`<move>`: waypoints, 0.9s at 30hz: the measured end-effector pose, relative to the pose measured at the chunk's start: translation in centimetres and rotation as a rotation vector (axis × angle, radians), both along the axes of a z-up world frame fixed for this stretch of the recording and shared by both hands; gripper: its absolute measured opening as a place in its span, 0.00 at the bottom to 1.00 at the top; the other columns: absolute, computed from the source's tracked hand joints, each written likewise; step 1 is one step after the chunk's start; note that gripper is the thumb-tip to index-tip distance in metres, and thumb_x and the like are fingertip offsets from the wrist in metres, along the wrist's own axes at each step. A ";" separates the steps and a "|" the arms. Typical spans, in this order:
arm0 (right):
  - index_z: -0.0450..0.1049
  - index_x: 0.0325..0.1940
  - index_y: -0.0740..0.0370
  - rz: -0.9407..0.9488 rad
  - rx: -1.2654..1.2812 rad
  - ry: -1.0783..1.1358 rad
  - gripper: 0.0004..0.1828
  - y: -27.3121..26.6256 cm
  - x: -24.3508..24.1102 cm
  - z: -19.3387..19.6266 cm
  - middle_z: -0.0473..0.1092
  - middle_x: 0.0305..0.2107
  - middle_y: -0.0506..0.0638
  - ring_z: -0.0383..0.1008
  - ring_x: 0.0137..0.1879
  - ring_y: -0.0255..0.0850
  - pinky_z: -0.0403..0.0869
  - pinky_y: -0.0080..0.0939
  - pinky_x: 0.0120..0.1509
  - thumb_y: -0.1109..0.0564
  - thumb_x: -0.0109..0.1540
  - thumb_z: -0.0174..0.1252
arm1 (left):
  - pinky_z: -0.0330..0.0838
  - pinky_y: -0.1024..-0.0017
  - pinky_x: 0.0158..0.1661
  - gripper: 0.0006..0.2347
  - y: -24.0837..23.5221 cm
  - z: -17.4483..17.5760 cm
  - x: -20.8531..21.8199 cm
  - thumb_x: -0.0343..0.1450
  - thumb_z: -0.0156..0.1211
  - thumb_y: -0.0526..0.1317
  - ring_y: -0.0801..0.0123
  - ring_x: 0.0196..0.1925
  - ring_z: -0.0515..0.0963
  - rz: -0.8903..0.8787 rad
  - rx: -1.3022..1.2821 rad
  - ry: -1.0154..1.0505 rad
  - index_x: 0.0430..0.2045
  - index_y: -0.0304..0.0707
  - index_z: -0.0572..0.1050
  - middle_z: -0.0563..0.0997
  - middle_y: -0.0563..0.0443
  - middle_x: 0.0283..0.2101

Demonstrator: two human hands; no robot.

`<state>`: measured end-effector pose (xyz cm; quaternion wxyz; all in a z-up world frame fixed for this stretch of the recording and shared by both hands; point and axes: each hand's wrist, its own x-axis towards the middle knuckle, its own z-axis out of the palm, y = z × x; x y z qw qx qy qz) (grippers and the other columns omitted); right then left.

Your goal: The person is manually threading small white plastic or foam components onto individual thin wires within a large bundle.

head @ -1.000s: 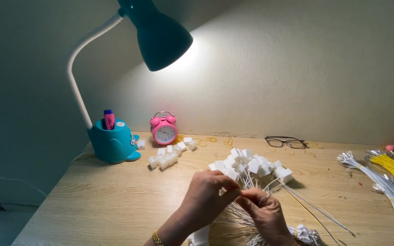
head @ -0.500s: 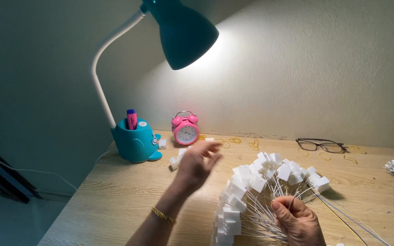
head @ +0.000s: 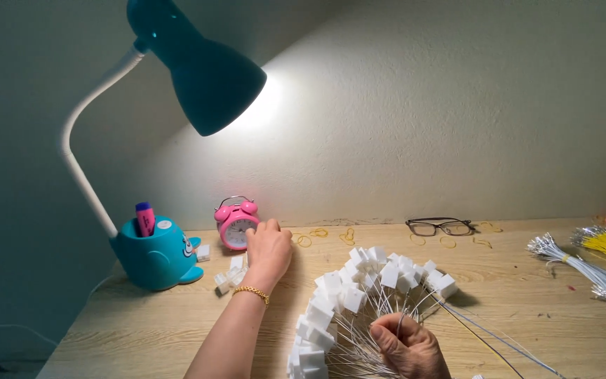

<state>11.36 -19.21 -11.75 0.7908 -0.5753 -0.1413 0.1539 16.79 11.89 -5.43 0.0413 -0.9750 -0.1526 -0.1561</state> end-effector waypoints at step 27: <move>0.78 0.34 0.67 0.097 0.174 -0.097 0.05 -1.0 -1.4 2.7 0.62 0.14 0.46 0.56 0.20 0.35 0.55 0.33 0.22 0.61 0.57 0.63 | 0.76 0.60 0.40 0.15 -13.0 9.4 -18.9 0.67 0.57 0.34 0.47 0.39 0.81 -0.209 -2.298 -0.367 0.47 0.28 0.71 0.80 0.29 0.40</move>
